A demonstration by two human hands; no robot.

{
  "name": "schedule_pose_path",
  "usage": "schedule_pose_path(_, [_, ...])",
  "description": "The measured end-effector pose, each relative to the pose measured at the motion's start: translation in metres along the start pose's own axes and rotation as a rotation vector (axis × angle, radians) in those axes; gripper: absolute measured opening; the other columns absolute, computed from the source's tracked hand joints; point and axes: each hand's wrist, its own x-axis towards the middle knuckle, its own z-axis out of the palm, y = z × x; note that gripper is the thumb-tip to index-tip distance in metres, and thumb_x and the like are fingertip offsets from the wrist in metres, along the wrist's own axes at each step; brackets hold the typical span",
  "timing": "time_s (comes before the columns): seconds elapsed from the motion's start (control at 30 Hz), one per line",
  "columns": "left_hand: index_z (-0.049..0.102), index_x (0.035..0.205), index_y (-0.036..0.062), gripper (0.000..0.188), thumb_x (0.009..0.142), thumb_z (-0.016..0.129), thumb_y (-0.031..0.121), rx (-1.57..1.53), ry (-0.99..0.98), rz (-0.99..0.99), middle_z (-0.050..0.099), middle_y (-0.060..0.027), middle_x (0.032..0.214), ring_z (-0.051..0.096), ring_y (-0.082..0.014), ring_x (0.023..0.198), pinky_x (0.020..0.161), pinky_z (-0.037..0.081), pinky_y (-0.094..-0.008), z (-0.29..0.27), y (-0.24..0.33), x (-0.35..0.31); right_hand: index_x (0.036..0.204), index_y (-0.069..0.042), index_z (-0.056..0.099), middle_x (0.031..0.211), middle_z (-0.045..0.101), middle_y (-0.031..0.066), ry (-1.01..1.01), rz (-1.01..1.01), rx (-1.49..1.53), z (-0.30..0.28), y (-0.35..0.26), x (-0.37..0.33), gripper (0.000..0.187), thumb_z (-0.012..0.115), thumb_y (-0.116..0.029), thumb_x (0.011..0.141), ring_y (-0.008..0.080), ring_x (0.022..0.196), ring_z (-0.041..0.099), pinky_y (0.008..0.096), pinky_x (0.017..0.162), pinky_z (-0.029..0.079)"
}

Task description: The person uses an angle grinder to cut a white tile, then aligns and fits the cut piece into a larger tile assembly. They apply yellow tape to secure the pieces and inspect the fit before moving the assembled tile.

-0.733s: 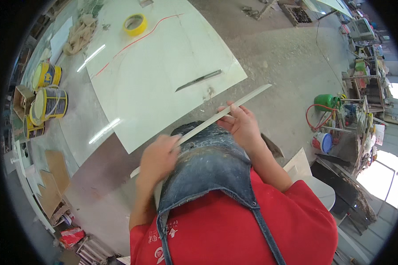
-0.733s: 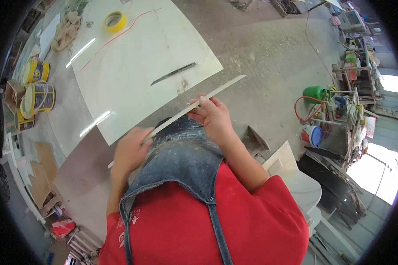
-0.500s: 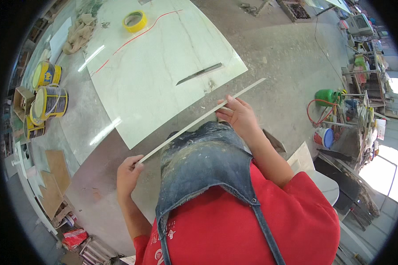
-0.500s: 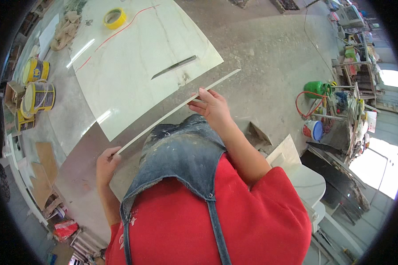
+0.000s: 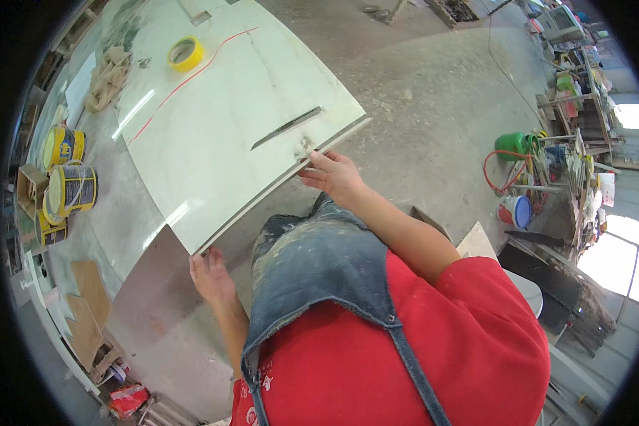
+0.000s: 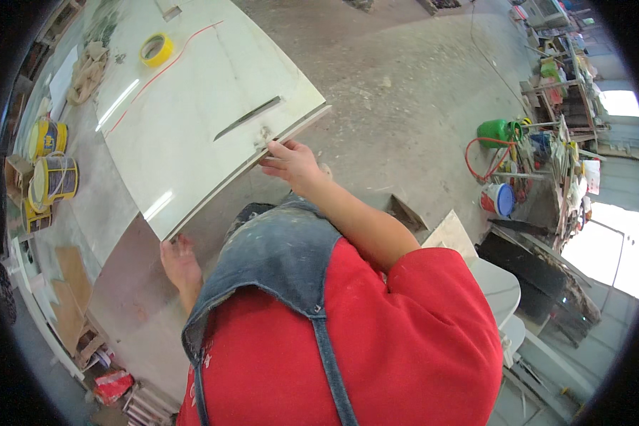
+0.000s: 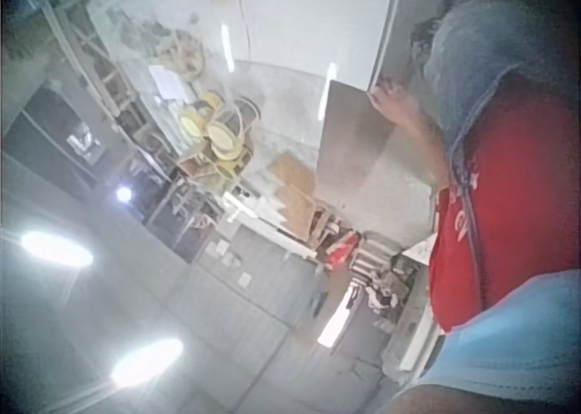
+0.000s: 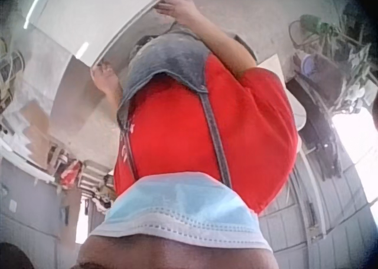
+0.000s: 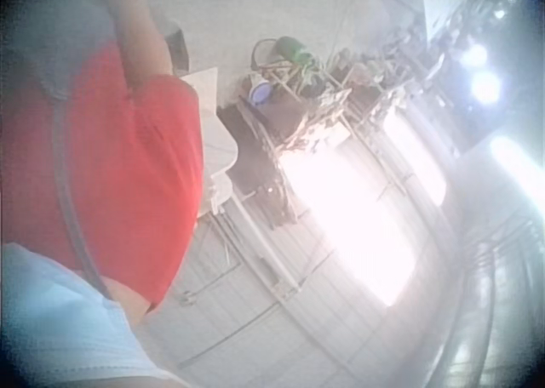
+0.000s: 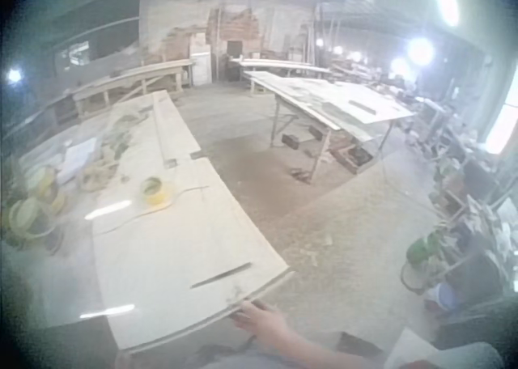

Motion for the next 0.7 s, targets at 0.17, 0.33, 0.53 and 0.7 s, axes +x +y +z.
schedule_pose_path(0.17, [0.037, 0.145, 0.0018, 0.056, 0.099, 0.065, 0.016, 0.032, 0.079, 0.069, 0.058, -0.016, 0.124, 0.059, -0.0321, 0.108, 0.09, 0.053, -0.0451, 0.02, 0.003, -0.008, 0.123, -0.002, 0.056, 0.121, 0.064, 0.0118, -0.007, 0.009, 0.01, 0.0, 0.004, 0.01, 0.035, 0.069, -0.024, 0.098, 0.0291, 0.11, 0.066, 0.0416, 0.091, 0.057])
schedule_pose_path(0.33, [0.036, 0.148, 0.0037, 0.059, 0.098, 0.066, 0.015, 0.042, 0.118, 0.068, 0.055, -0.0159, 0.129, 0.059, -0.0322, 0.108, 0.089, 0.053, -0.045, 0.026, 0.004, -0.011, 0.122, -0.002, 0.056, 0.119, 0.064, 0.0113, -0.025, 0.004, 0.003, -0.004, 0.007, 0.017, 0.035, 0.069, -0.024, 0.098, 0.0287, 0.109, 0.066, 0.0425, 0.089, 0.057])
schedule_pose_path(0.53, [0.036, 0.148, 0.0058, 0.06, 0.097, 0.067, 0.014, 0.043, 0.141, 0.065, 0.054, -0.0137, 0.131, 0.059, -0.032, 0.11, 0.089, 0.052, -0.0447, 0.026, -0.001, -0.008, 0.123, -0.002, 0.056, 0.118, 0.065, 0.0112, 0.002, 0.01, -0.018, -0.004, 0.004, 0.019, 0.036, 0.069, -0.024, 0.098, 0.0287, 0.106, 0.067, 0.0413, 0.087, 0.057])
schedule_pose_path(0.7, [0.034, 0.15, 0.006, 0.063, 0.097, 0.067, 0.015, 0.055, 0.128, 0.061, 0.055, -0.014, 0.129, 0.059, -0.0321, 0.111, 0.089, 0.052, -0.0447, 0.023, -0.003, -0.006, 0.124, -0.001, 0.057, 0.118, 0.066, 0.0116, 0.005, 0.02, -0.049, -0.004, 0.005, 0.024, 0.038, 0.07, -0.025, 0.098, 0.0284, 0.105, 0.067, 0.0405, 0.087, 0.056])
